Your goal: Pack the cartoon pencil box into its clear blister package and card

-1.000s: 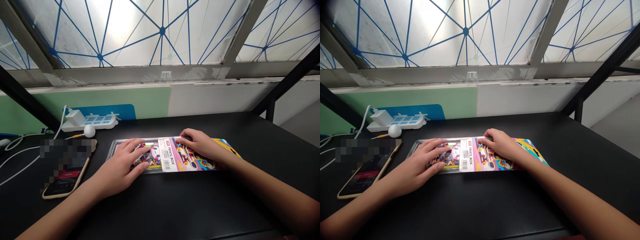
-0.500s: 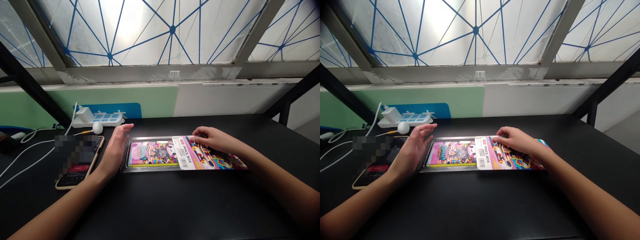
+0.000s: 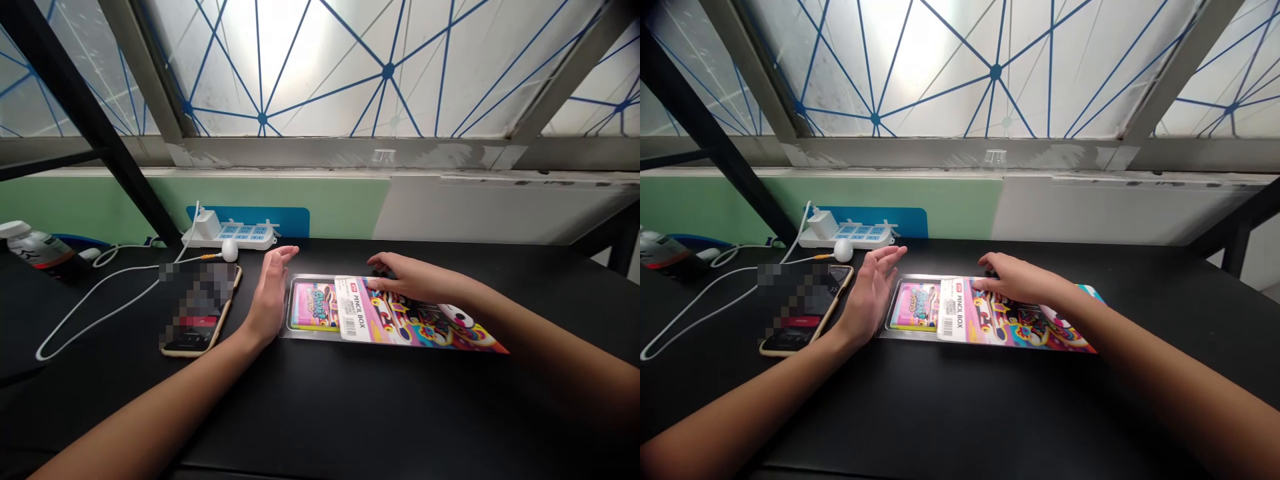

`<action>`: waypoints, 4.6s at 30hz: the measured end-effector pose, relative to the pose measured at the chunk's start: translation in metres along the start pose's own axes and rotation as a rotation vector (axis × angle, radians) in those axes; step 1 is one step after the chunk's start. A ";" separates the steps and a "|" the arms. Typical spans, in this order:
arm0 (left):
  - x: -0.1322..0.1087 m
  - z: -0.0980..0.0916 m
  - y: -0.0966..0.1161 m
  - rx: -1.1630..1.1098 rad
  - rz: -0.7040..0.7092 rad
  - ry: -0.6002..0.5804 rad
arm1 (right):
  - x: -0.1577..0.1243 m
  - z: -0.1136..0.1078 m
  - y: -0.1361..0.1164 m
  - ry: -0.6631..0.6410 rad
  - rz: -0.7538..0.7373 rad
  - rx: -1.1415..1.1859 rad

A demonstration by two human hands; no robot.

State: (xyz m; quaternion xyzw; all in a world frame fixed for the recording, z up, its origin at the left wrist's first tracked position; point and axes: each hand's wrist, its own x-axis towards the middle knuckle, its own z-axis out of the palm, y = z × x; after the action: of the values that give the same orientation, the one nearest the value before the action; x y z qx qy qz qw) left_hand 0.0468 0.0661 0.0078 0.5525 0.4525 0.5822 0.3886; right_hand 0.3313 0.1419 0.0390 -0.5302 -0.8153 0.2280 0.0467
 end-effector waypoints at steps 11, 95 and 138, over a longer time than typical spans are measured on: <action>0.004 -0.003 0.004 -0.112 -0.051 0.030 | 0.031 0.024 -0.106 0.017 -0.167 -0.168; 0.009 -0.024 0.003 0.883 0.029 -0.486 | -0.072 0.021 -0.001 0.190 -0.467 -0.176; 0.000 -0.013 0.007 0.642 0.573 -0.037 | -0.066 0.007 0.016 0.631 -0.452 -0.076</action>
State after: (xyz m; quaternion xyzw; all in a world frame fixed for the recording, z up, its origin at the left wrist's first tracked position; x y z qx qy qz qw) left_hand 0.0343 0.0624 0.0148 0.7592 0.4320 0.4861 0.0277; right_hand 0.3712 0.0862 0.0376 -0.3824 -0.8651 0.0075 0.3246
